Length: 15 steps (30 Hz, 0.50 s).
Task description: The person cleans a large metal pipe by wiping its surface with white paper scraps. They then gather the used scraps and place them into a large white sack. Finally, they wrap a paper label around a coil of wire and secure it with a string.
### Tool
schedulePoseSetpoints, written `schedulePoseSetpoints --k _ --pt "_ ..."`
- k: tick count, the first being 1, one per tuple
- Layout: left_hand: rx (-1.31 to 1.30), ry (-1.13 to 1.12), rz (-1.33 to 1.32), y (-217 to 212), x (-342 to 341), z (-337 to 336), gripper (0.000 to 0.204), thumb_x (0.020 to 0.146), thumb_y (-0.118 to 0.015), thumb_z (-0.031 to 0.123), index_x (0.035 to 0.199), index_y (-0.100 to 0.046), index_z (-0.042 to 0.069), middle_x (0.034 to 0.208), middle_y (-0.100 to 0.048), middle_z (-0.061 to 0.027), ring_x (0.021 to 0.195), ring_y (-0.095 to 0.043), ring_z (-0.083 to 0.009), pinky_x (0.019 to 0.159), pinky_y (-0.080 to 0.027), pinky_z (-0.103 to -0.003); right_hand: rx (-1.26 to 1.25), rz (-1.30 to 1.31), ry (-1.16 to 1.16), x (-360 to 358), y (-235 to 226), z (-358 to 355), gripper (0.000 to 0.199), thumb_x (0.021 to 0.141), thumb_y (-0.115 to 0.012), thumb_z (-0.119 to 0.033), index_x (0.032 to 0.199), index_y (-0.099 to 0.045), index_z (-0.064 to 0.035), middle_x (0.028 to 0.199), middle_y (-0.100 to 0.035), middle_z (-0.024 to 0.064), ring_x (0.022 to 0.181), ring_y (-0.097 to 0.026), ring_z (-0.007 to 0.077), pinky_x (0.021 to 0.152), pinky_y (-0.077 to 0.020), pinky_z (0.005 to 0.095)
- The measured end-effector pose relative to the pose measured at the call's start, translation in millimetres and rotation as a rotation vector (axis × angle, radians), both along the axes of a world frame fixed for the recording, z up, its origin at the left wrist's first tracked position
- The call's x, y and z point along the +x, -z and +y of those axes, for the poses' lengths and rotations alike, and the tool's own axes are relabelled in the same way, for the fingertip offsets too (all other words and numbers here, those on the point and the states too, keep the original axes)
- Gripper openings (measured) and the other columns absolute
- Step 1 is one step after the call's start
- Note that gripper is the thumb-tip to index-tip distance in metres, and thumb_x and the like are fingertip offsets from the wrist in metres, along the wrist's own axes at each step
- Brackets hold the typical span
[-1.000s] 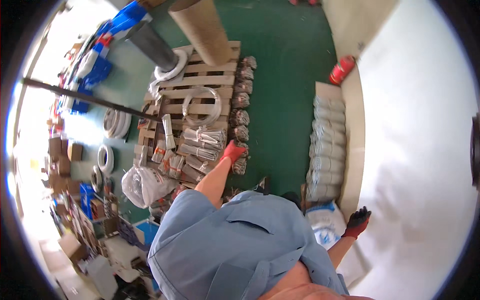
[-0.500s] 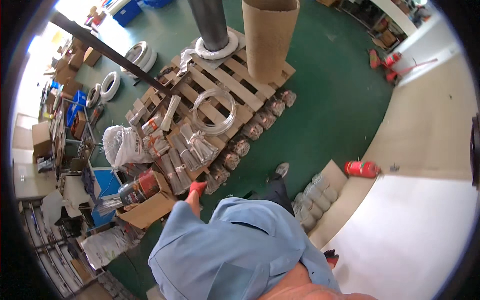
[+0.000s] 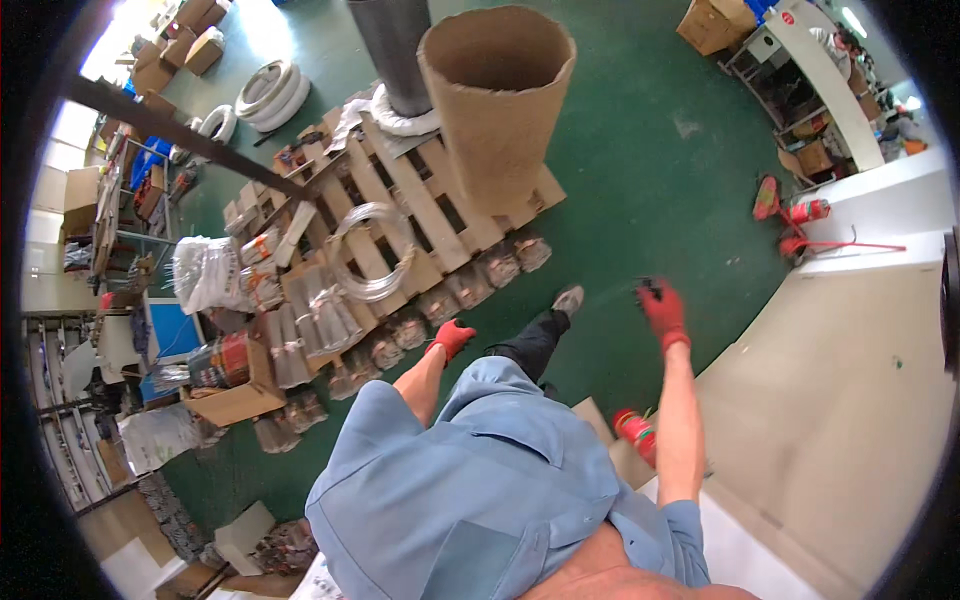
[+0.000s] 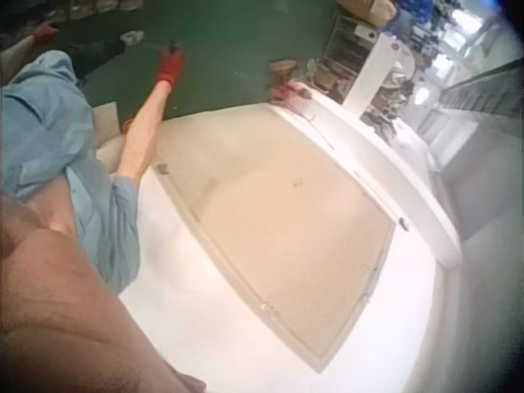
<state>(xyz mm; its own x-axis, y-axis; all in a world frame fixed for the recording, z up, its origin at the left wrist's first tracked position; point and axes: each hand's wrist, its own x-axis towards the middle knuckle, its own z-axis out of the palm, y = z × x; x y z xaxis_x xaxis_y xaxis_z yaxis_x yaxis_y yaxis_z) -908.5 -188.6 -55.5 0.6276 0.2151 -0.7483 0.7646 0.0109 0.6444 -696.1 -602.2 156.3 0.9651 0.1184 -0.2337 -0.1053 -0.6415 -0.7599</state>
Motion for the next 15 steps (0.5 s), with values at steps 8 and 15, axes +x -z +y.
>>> schedulePoseSetpoints --k 8,15 --pt "0.109 0.072 0.207 28.7 196.0 -72.1 0.064 0.064 -0.074 0.040 0.113 -0.063 0.000 0.104 -0.066 -0.0200 0.095 -0.064 -0.0287 0.082 -0.050 -0.037 -0.182 0.476 0.039 70.8 88.7 -152.6 0.059 0.083 -0.063 -0.039 0.123 -0.054 0.0040 0.118 -0.060 0.0228 0.108 -0.058 0.0331 0.090 -0.0452 0.0388" --pt "0.238 0.198 0.096 -47.4 398.4 -139.6 0.078 0.064 -0.068 0.048 0.124 -0.055 0.001 0.126 -0.055 -0.0234 0.116 -0.055 -0.0335 0.100 -0.042 -0.041 -0.327 0.826 0.082 166.1 104.6 -294.0 0.060 0.081 -0.063 -0.038 0.120 -0.053 0.0059 0.115 -0.059 0.0243 0.105 -0.057 0.0362 0.089 -0.0444 0.0421"
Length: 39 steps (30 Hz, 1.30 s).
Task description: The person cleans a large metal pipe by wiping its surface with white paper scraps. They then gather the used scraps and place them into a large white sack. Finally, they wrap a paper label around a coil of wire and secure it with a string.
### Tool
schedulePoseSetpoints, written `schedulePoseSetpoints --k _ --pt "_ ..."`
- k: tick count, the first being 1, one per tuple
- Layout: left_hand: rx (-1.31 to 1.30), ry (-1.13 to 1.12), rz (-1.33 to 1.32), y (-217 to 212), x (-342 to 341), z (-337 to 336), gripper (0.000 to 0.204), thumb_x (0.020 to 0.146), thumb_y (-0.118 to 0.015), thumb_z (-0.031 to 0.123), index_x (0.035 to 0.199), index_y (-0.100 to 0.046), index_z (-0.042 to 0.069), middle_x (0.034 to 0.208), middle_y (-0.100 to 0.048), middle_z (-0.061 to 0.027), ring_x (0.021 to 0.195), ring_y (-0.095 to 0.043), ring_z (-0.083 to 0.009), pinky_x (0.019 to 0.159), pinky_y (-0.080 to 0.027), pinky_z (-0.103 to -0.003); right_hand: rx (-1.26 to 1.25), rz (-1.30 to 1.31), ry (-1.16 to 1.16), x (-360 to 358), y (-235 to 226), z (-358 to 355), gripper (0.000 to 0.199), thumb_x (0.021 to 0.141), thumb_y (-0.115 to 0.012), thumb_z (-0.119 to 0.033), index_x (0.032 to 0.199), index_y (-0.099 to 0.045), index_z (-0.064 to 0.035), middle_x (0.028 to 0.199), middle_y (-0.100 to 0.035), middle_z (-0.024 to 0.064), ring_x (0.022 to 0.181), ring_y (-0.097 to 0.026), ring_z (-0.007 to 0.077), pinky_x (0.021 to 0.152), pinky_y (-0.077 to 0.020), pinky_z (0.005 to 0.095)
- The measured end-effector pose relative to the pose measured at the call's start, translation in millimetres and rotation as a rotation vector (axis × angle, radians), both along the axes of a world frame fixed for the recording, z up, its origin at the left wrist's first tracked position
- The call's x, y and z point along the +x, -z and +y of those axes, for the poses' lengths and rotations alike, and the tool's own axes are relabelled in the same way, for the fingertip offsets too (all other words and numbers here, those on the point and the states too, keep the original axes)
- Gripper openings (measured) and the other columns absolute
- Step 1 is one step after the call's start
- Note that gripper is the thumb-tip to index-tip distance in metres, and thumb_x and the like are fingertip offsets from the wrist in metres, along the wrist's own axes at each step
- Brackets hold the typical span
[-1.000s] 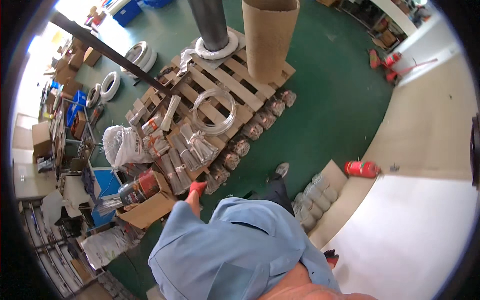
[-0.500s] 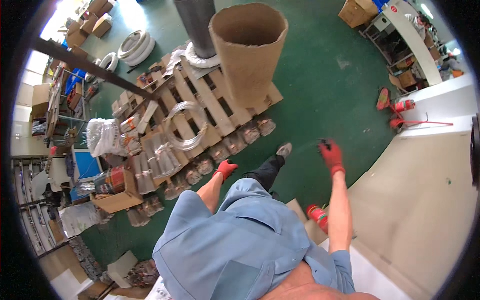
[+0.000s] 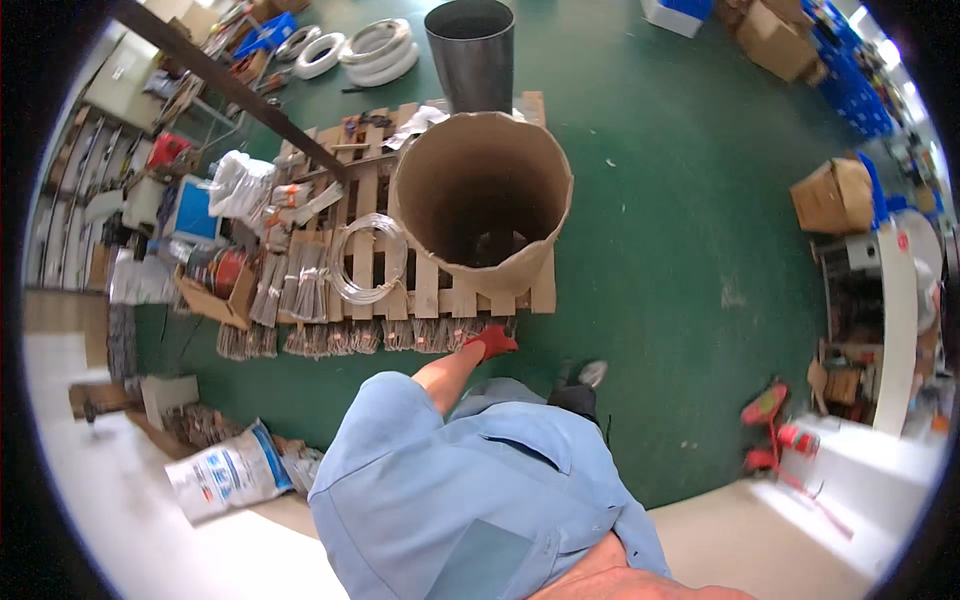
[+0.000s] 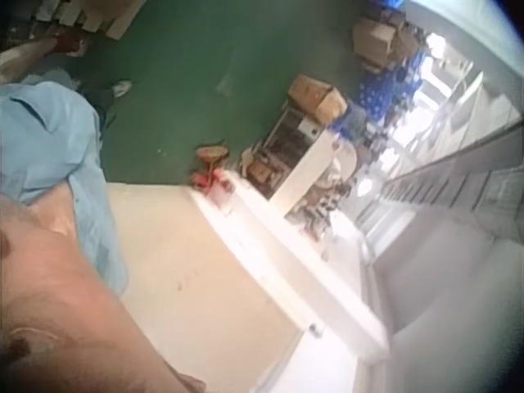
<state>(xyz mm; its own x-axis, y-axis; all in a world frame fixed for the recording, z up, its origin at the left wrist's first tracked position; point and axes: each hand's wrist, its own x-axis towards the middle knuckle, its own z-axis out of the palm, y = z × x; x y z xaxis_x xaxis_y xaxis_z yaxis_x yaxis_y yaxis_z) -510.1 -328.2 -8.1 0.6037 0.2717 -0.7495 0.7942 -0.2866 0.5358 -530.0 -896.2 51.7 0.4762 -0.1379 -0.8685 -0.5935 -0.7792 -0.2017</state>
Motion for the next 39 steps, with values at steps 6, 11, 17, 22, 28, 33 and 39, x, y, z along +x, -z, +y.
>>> schedulePoseSetpoints --k 6,11,17,22,28,33,39 --pt "-0.076 -0.377 0.068 11.8 79.4 -31.6 0.070 0.064 -0.067 0.049 0.115 -0.061 0.000 0.116 -0.060 -0.0248 0.110 -0.057 -0.0370 0.097 -0.044 -0.042 0.083 0.019 -0.094 244.3 32.2 -10.6 0.056 0.079 -0.063 -0.035 0.117 -0.054 0.0051 0.107 -0.062 0.0244 0.097 -0.059 0.0360 0.085 -0.0457 0.0440" --pt "0.023 -0.570 0.217 6.6 168.6 -61.2 0.048 0.069 -0.068 0.040 0.099 -0.069 0.001 0.104 -0.066 -0.0191 0.099 -0.063 -0.0323 0.085 -0.049 -0.041 0.108 -0.075 -0.014 549.0 28.0 5.6 0.053 0.077 -0.062 -0.033 0.115 -0.055 0.0045 0.100 -0.064 0.0245 0.090 -0.061 0.0358 0.081 -0.0468 0.0455" --pt "-0.123 -1.045 -0.036 -17.8 305.4 -38.5 0.032 0.071 -0.071 0.025 0.093 -0.069 0.002 0.083 -0.068 -0.0103 0.071 -0.064 -0.0186 0.065 -0.052 -0.034 0.316 -0.668 -0.430 904.8 -31.4 235.3 0.017 0.083 -0.061 -0.022 0.079 -0.059 -0.0064 0.068 -0.057 0.0019 0.056 -0.049 0.0126 0.051 -0.0408 0.0327" --pt "-0.075 -1.038 0.049 3.9 387.8 2.1 0.038 0.071 -0.069 0.032 0.095 -0.068 0.002 0.083 -0.068 -0.0123 0.069 -0.063 -0.0210 0.062 -0.050 -0.037 0.655 -0.580 -0.382 1000.6 -53.5 472.3 0.015 0.089 -0.060 -0.025 0.089 -0.061 -0.0102 0.074 -0.063 0.0008 0.058 -0.057 0.0107 0.051 -0.0457 0.0276" --pt "-0.110 -1.049 0.234 43.9 454.6 134.4 0.046 0.071 -0.064 0.041 0.095 -0.070 0.003 0.095 -0.070 -0.0155 0.083 -0.067 -0.0240 0.076 -0.053 -0.036 0.562 -0.146 -0.844 981.7 -6.4 611.3 0.019 0.085 -0.064 -0.024 0.085 -0.061 -0.0057 0.074 -0.063 0.0052 0.059 -0.056 0.0132 0.051 -0.0475 0.0310" --pt "-0.236 -1.431 -0.284 -11.8 587.9 317.4 0.025 0.070 -0.070 0.026 0.083 -0.068 0.004 0.070 -0.065 -0.0070 0.061 -0.060 -0.0166 0.060 -0.048 -0.032 0.357 -0.008 -0.769 1047.9 11.5 632.1 0.018 0.084 -0.066 -0.023 0.076 -0.061 -0.0074 0.071 -0.062 0.0030 0.056 -0.056 0.0144 0.048 -0.0442 0.0315" --pt "0.101 -1.486 -0.498 3.6 625.2 461.2 0.027 0.070 -0.071 0.031 0.082 -0.067 0.007 0.071 -0.066 -0.0068 0.066 -0.062 -0.0146 0.063 -0.050 -0.032 0.345 0.023 -0.947 1125.7 21.4 748.5 0.020 0.081 -0.067 -0.024 0.082 -0.068 -0.0040 0.076 -0.066 0.0037 0.064 -0.059 0.0163 0.058 -0.0476 0.0326"
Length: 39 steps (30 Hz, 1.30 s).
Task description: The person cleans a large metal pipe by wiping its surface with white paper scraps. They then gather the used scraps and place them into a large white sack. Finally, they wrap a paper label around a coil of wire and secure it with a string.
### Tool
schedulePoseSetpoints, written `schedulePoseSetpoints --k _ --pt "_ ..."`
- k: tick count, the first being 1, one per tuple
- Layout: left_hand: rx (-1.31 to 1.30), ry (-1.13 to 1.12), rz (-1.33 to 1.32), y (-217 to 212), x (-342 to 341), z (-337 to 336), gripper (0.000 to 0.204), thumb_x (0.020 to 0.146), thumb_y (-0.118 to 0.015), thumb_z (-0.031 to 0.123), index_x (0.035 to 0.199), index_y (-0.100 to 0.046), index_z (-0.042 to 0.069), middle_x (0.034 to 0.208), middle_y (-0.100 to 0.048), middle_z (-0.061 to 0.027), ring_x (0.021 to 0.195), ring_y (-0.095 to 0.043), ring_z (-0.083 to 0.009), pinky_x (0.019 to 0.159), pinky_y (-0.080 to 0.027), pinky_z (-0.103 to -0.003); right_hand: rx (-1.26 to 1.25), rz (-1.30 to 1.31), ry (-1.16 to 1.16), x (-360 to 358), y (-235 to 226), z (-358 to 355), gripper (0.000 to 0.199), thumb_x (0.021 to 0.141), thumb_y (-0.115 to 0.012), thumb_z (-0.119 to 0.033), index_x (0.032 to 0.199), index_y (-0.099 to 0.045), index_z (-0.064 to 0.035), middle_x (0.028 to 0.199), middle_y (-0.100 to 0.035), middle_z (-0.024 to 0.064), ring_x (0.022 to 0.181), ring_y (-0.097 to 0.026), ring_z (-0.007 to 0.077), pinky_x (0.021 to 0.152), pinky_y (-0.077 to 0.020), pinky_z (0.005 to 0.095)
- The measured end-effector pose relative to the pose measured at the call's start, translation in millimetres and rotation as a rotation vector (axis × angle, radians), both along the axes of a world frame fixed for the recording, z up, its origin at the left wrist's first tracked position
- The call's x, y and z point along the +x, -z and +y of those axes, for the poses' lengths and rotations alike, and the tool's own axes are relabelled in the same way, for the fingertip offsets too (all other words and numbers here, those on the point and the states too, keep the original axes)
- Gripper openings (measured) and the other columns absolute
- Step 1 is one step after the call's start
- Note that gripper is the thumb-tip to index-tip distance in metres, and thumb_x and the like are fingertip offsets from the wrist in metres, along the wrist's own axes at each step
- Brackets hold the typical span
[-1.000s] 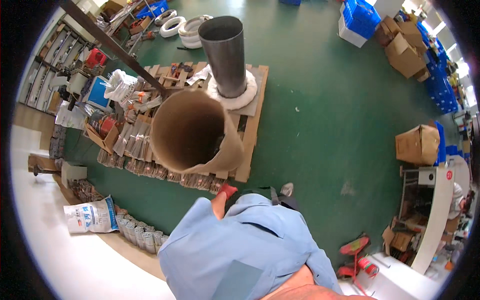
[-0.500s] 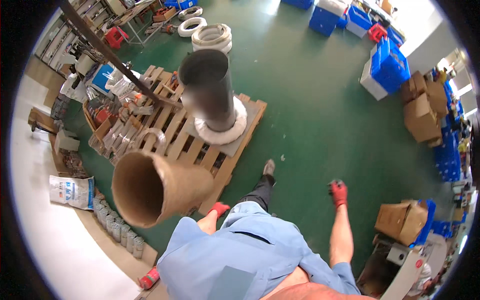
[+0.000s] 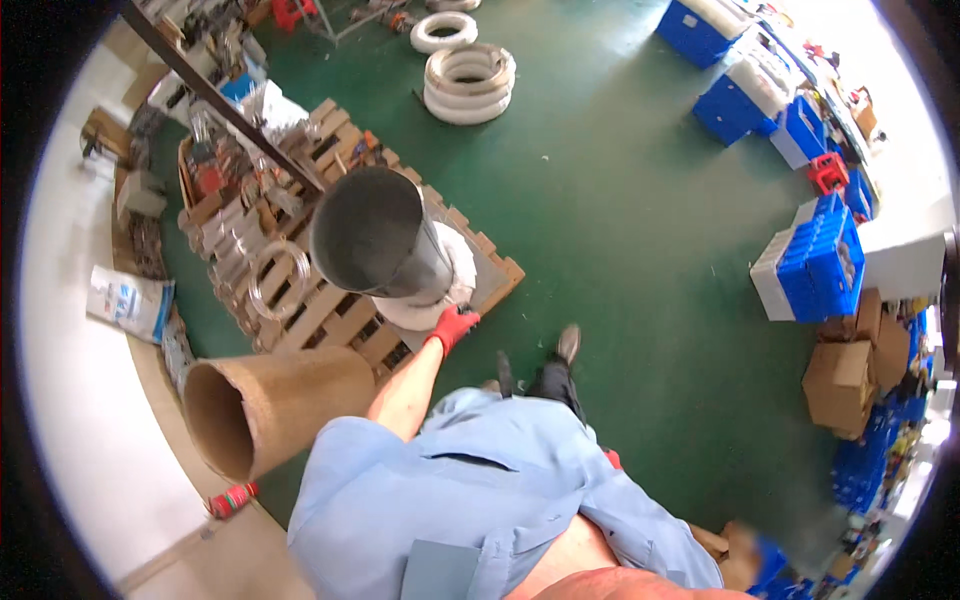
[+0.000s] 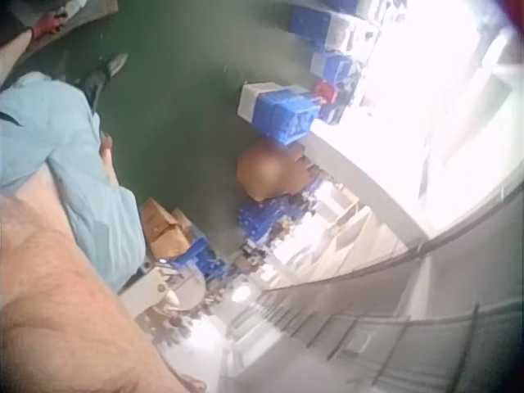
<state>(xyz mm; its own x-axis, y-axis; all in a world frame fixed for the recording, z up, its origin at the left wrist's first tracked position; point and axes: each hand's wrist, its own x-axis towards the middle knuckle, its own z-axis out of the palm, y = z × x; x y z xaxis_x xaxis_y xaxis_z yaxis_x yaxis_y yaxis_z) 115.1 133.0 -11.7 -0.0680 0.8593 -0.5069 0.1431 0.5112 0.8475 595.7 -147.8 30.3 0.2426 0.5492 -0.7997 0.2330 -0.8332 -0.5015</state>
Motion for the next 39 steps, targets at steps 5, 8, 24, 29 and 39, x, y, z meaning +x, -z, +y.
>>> schedulePoseSetpoints --k 5,8,24,29,39 --pt "-0.206 -0.060 0.209 46.8 59.0 56.2 0.037 0.065 -0.072 0.032 0.089 -0.068 0.004 0.082 -0.069 -0.0139 0.075 -0.066 -0.0241 0.070 -0.052 -0.036 -0.059 -0.123 -0.235 117.5 -5.9 165.6 0.020 0.081 -0.066 -0.023 0.083 -0.067 -0.0029 0.077 -0.066 0.0059 0.065 -0.059 0.0180 0.057 -0.0479 0.0335" --pt "-0.438 -0.330 0.311 85.8 72.7 45.6 0.042 0.064 -0.073 0.034 0.091 -0.067 0.002 0.089 -0.069 -0.0169 0.084 -0.067 -0.0281 0.074 -0.052 -0.038 -0.074 -0.178 -0.476 163.8 -10.1 286.6 0.021 0.081 -0.066 -0.023 0.083 -0.066 -0.0022 0.077 -0.066 0.0072 0.065 -0.060 0.0189 0.057 -0.0481 0.0340" --pt "-0.533 -0.937 -0.048 36.9 151.3 241.9 0.025 0.072 -0.072 0.029 0.077 -0.063 0.006 0.072 -0.065 -0.0079 0.067 -0.063 -0.0185 0.061 -0.050 -0.035 0.209 0.023 -0.428 118.1 -88.7 963.2 0.022 0.091 -0.058 -0.019 0.109 -0.060 -0.0067 0.088 -0.067 0.0072 0.063 -0.059 0.0126 0.054 -0.0473 0.0262" --pt "-0.348 -1.561 -0.645 132.5 75.9 321.2 0.023 0.075 -0.074 0.023 0.077 -0.053 0.014 0.073 -0.063 -0.0030 0.064 -0.060 -0.0152 0.053 -0.048 -0.030 0.093 0.067 -1.020 -24.4 -71.5 968.0 0.024 0.092 -0.055 -0.014 0.113 -0.061 -0.0042 0.092 -0.067 0.0064 0.070 -0.061 0.0126 0.061 -0.0488 0.0245" --pt "-0.542 -1.564 0.028 345.1 -124.3 439.4 0.095 0.062 -0.082 0.043 0.128 -0.037 -0.010 0.125 -0.054 -0.0223 0.113 -0.052 -0.0335 0.097 -0.040 -0.040 -0.657 -0.292 -0.608 -80.3 -90.9 1005.2 0.026 0.091 -0.059 -0.021 0.113 -0.061 -0.0056 0.096 -0.068 0.0128 0.070 -0.066 0.0228 0.059 -0.0530 0.0336"
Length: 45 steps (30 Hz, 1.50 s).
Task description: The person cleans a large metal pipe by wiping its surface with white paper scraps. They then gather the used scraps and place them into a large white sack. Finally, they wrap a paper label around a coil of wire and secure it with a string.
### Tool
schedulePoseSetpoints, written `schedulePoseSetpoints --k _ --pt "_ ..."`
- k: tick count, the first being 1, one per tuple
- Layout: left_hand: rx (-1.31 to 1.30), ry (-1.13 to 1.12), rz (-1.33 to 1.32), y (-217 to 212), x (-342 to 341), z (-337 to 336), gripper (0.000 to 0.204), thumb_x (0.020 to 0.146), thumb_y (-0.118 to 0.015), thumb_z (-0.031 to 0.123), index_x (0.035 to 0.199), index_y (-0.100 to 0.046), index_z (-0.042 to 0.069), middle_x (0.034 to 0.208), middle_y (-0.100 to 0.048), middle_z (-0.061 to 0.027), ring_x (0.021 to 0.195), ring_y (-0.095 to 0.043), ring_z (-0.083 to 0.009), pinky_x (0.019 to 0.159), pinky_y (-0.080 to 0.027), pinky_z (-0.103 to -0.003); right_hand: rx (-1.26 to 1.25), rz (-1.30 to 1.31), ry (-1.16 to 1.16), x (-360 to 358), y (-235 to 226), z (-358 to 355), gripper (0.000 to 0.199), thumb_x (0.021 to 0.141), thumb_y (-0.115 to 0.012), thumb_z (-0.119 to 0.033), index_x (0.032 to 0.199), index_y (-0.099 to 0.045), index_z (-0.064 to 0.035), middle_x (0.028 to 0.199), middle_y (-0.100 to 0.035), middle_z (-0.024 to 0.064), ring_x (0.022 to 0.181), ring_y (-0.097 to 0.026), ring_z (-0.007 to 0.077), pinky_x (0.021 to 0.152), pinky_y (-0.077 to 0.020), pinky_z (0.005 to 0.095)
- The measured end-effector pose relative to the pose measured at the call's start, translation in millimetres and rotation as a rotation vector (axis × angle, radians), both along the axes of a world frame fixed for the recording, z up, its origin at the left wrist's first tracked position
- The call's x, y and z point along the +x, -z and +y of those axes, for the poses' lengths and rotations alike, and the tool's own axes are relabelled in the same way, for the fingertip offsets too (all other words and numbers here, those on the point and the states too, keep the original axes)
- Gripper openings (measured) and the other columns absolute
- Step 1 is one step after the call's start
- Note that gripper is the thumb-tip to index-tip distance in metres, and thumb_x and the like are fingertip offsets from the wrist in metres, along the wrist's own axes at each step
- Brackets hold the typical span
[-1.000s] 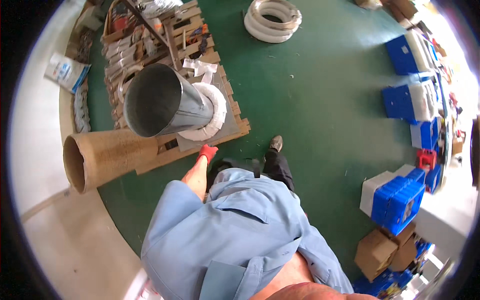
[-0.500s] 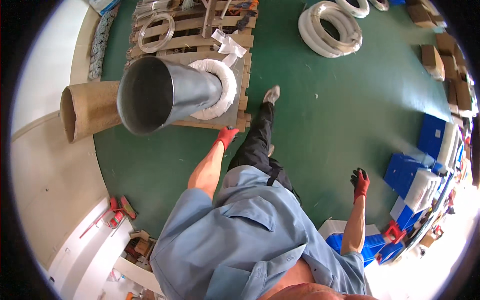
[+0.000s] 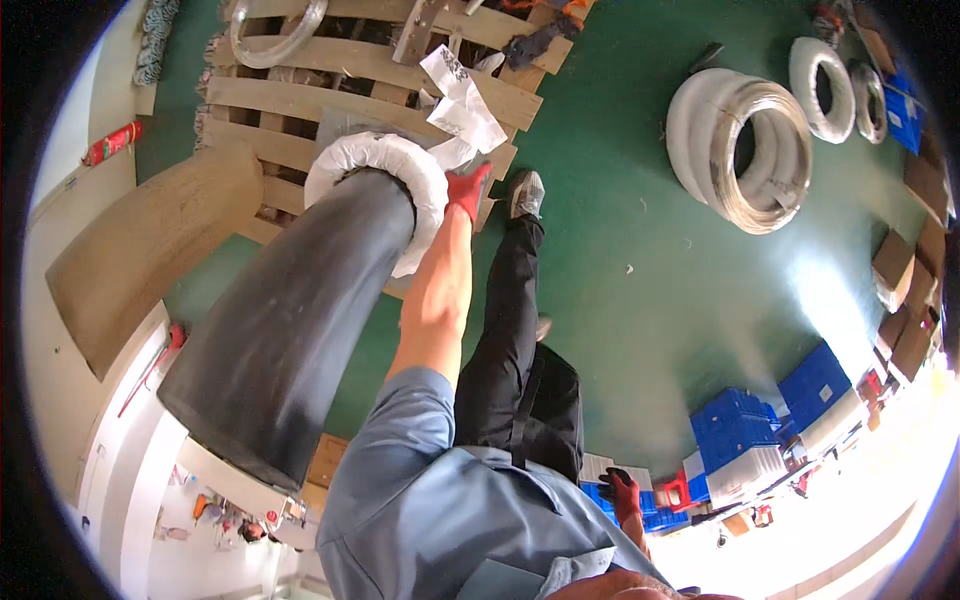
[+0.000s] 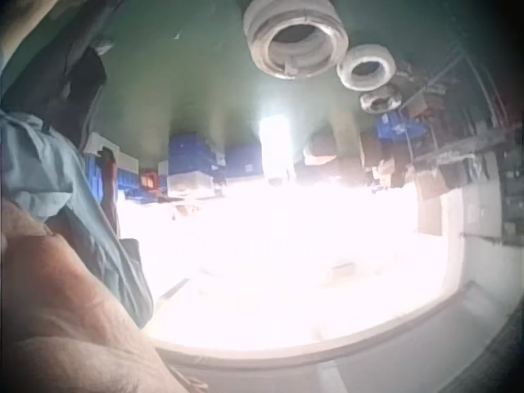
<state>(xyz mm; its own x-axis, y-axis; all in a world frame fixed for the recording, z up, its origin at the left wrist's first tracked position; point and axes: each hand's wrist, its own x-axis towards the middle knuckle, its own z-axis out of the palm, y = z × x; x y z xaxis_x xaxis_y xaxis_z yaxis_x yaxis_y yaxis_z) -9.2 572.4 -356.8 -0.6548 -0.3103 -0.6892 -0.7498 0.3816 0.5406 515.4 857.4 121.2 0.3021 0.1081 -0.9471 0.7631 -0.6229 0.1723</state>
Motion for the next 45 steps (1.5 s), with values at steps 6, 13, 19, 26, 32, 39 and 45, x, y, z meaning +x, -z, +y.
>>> schedulePoseSetpoints --k 6,13,19,26,32,39,45 --pt "-0.190 -0.230 -0.265 -25.6 -88.4 79.2 0.101 0.063 -0.079 0.038 0.133 -0.022 -0.006 0.122 -0.052 -0.0295 0.111 -0.054 -0.0407 0.096 -0.043 -0.045 0.152 -0.069 0.048 -69.1 -4.9 81.5 0.029 0.092 -0.058 -0.022 0.116 -0.059 -0.0059 0.096 -0.068 0.0136 0.069 -0.066 0.0241 0.058 -0.0549 0.0346" --pt "-0.383 -0.284 -0.058 11.0 -90.1 75.0 0.054 0.064 -0.070 0.024 0.111 -0.053 0.004 0.106 -0.064 -0.0175 0.099 -0.061 -0.0351 0.086 -0.048 -0.044 0.150 0.012 -0.142 -122.0 48.0 137.9 0.031 0.094 -0.055 -0.023 0.118 -0.058 -0.0053 0.098 -0.067 0.0144 0.069 -0.067 0.0224 0.058 -0.0547 0.0325" --pt "-0.569 -0.166 0.300 -11.6 -73.8 67.7 0.028 0.063 -0.073 0.015 0.089 -0.067 0.007 0.091 -0.067 -0.0126 0.083 -0.062 -0.0323 0.079 -0.048 -0.045 0.109 0.102 -0.260 -171.8 73.5 167.6 0.029 0.093 -0.056 -0.018 0.118 -0.058 -0.0036 0.099 -0.067 0.0140 0.074 -0.066 0.0208 0.062 -0.0541 0.0308" --pt "-0.648 0.607 0.948 -167.1 -54.1 101.1 0.027 0.063 -0.075 0.014 0.086 -0.068 0.024 0.092 -0.057 -0.0010 0.097 -0.053 -0.0255 0.095 -0.039 -0.050 -0.062 0.457 -0.478 -345.3 163.0 129.7 0.056 0.085 -0.065 -0.012 0.136 -0.043 -0.0058 0.114 -0.062 0.0094 0.095 -0.060 0.0140 0.082 -0.0484 0.0269" --pt "-0.561 0.725 1.020 -229.1 -21.0 115.5 0.022 0.067 -0.072 0.015 0.084 -0.068 0.027 0.094 -0.057 0.0014 0.098 -0.053 -0.0229 0.097 -0.039 -0.053 -0.427 0.729 0.113 -504.6 207.0 53.7 0.079 0.085 -0.063 -0.048 0.145 -0.025 -0.0127 0.143 -0.037 0.0101 0.123 -0.044 0.0281 0.100 -0.0391 0.0499" --pt "-0.447 0.769 1.060 -288.0 -22.2 108.2 0.038 0.068 -0.071 0.012 0.102 -0.068 0.028 0.088 -0.059 0.0049 0.094 -0.055 -0.0183 0.097 -0.040 -0.049 -0.023 0.781 -0.800 -523.1 178.6 38.2 0.053 0.093 -0.056 -0.037 0.135 -0.043 -0.0071 0.121 -0.055 0.0040 0.108 -0.053 0.0156 0.092 -0.0438 0.0354" --pt "-0.394 0.806 1.087 -324.3 -31.5 109.7 0.046 0.066 -0.071 0.011 0.109 -0.068 0.025 0.088 -0.060 0.0071 0.095 -0.054 -0.0162 0.098 -0.039 -0.047 -0.324 0.793 -0.121 -515.6 180.8 55.1 0.047 0.091 -0.061 -0.030 0.125 -0.052 0.0006 0.115 -0.061 0.0075 0.100 -0.056 0.0135 0.084 -0.0455 0.0269"
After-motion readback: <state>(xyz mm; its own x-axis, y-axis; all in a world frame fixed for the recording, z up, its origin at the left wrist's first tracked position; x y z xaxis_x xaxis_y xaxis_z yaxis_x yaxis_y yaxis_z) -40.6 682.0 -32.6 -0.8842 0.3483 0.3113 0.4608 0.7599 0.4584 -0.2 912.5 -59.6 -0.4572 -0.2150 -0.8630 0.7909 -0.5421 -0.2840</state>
